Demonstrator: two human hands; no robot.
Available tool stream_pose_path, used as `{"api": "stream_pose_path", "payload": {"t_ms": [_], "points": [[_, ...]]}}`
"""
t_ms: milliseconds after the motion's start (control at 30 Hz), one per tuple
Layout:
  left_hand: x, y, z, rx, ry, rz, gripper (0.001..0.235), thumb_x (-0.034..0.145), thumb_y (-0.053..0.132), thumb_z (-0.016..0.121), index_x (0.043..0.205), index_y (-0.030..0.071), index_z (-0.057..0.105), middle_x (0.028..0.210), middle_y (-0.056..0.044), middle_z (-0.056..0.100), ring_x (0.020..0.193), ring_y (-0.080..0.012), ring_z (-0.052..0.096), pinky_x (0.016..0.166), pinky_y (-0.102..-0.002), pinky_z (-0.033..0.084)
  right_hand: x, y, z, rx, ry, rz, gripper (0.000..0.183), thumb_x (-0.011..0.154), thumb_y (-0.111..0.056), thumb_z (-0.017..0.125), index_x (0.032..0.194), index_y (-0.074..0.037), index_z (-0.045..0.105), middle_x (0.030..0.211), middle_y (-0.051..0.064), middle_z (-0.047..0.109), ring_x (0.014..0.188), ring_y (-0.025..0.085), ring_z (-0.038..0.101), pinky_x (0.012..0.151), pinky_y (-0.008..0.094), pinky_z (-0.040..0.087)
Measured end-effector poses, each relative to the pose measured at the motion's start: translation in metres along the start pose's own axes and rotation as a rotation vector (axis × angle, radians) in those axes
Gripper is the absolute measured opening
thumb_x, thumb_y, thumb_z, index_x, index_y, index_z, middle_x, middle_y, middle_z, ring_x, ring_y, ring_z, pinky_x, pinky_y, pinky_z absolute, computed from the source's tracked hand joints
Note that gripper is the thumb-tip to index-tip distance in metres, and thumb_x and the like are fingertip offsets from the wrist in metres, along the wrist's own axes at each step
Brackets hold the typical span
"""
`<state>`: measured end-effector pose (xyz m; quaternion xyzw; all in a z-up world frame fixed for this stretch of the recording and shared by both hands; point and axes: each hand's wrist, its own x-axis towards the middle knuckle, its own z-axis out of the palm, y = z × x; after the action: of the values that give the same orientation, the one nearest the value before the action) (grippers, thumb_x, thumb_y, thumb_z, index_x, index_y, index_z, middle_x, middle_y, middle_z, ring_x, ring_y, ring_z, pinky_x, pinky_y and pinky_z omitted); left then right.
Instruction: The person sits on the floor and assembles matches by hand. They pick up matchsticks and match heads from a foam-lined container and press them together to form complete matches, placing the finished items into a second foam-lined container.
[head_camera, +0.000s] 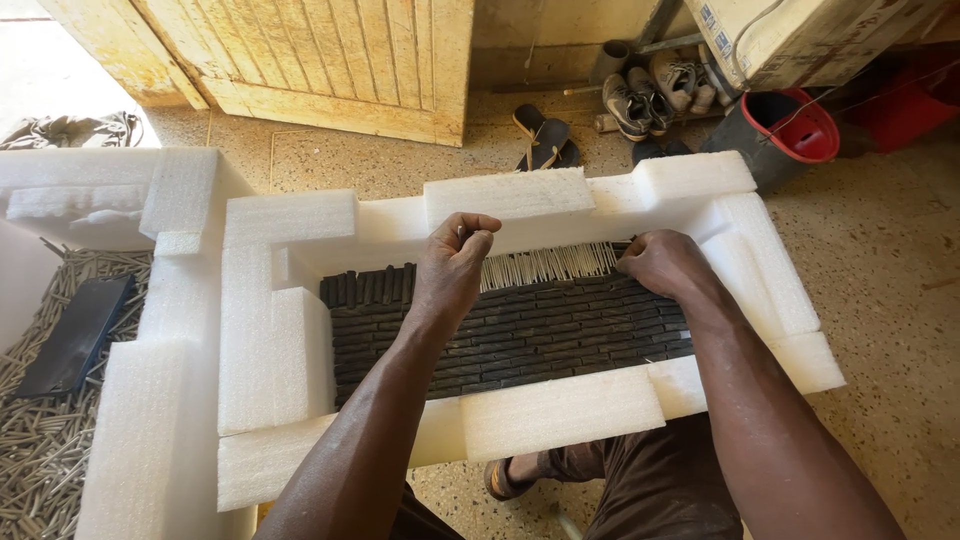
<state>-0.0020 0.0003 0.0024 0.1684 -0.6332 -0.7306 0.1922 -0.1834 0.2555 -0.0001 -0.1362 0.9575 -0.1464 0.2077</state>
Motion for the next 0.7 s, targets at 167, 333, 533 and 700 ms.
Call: {"api": "stream_pose_path", "payload": {"t_ms": [167, 333, 533, 700], "points": [[0.001, -0.002, 0.000, 0.010, 0.006, -0.006, 0.024, 0.097, 0.010, 0.060, 0.112, 0.010, 0.079, 0.075, 0.002, 0.058, 0.077, -0.0077, 0.047, 0.073, -0.028, 0.041, 0.012, 0.008, 0.006, -0.040, -0.015, 0.025, 0.053, 0.087, -0.040, 0.073, 0.127, -0.007, 0.081, 0.132, 0.030, 0.072, 0.130, 0.053, 0.064, 0.102, 0.061, 0.056], [0.001, 0.000, 0.001, 0.024, 0.002, -0.019, 0.023, 0.097, 0.011, 0.060, 0.111, 0.011, 0.079, 0.073, 0.002, 0.056, 0.076, -0.0077, 0.047, 0.072, -0.028, 0.040, 0.001, 0.004, -0.001, 0.076, 0.034, 0.021, 0.054, 0.095, -0.036, 0.066, 0.135, -0.002, 0.074, 0.132, 0.035, 0.069, 0.133, 0.058, 0.059, 0.103, 0.067, 0.053], [0.002, -0.002, 0.000, 0.040, 0.000, -0.022, 0.022, 0.097, 0.012, 0.062, 0.111, 0.012, 0.079, 0.072, 0.003, 0.057, 0.075, -0.0074, 0.048, 0.071, -0.028, 0.041, 0.014, 0.004, 0.007, -0.048, 0.005, 0.005, 0.051, 0.095, -0.034, 0.064, 0.132, -0.002, 0.078, 0.128, 0.033, 0.074, 0.124, 0.054, 0.067, 0.098, 0.060, 0.057], [0.002, -0.002, 0.001, 0.045, 0.012, -0.028, 0.023, 0.096, 0.011, 0.062, 0.111, 0.012, 0.080, 0.071, 0.003, 0.056, 0.075, -0.0074, 0.049, 0.072, -0.028, 0.041, 0.007, -0.007, 0.002, -0.082, -0.018, 0.018, 0.054, 0.091, -0.040, 0.065, 0.131, -0.006, 0.079, 0.127, 0.029, 0.076, 0.125, 0.049, 0.068, 0.099, 0.058, 0.058]]}}
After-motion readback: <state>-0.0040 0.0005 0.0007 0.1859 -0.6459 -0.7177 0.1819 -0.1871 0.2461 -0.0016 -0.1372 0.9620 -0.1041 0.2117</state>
